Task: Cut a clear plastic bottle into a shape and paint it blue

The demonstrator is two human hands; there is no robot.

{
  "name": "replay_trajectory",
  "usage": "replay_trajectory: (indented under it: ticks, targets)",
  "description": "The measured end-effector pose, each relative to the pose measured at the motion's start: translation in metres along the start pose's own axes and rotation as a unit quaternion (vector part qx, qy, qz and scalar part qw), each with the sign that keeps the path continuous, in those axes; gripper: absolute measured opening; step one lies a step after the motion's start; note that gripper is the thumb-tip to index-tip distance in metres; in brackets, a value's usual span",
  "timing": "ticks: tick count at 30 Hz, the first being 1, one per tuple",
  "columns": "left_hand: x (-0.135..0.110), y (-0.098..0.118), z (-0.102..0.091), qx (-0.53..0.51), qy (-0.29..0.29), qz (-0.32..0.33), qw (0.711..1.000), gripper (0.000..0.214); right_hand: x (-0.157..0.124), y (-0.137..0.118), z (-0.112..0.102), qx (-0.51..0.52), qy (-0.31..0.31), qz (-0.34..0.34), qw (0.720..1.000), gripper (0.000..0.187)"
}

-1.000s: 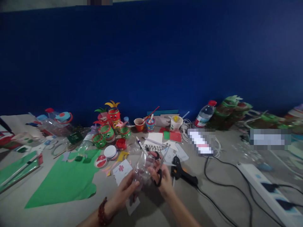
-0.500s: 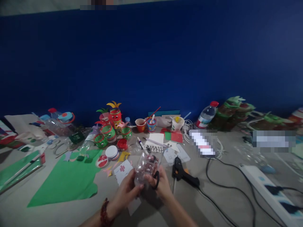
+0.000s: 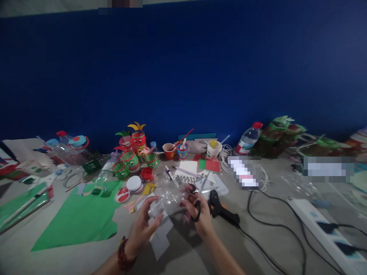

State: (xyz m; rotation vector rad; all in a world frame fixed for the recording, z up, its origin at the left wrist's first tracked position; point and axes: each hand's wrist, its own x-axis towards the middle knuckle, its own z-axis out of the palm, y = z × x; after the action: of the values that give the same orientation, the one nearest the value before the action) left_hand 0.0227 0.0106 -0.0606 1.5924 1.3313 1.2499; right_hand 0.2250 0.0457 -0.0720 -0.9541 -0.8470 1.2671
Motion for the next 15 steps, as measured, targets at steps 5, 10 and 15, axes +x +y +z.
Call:
replay_trajectory:
  ticks: [5, 10, 15]
  targets:
    - [0.0016, -0.0014, -0.0067, -0.054, 0.031, 0.018, 0.998, 0.039, -0.0026, 0.0022, -0.0015, 0.015, -0.003, 0.002, 1.000, 0.037]
    - [0.0054, 0.0053, -0.0096, -0.142, 0.052, -0.005, 0.989, 0.037, -0.0005, -0.0021, -0.0016, -0.012, -0.027, 0.006, 1.000, 0.035]
    - [0.0092, -0.0004, -0.0079, -0.303, 0.118, -0.089, 0.941, 0.043, -0.0040, -0.0040, 0.0046, -0.008, -0.099, -0.004, 0.995, 0.041]
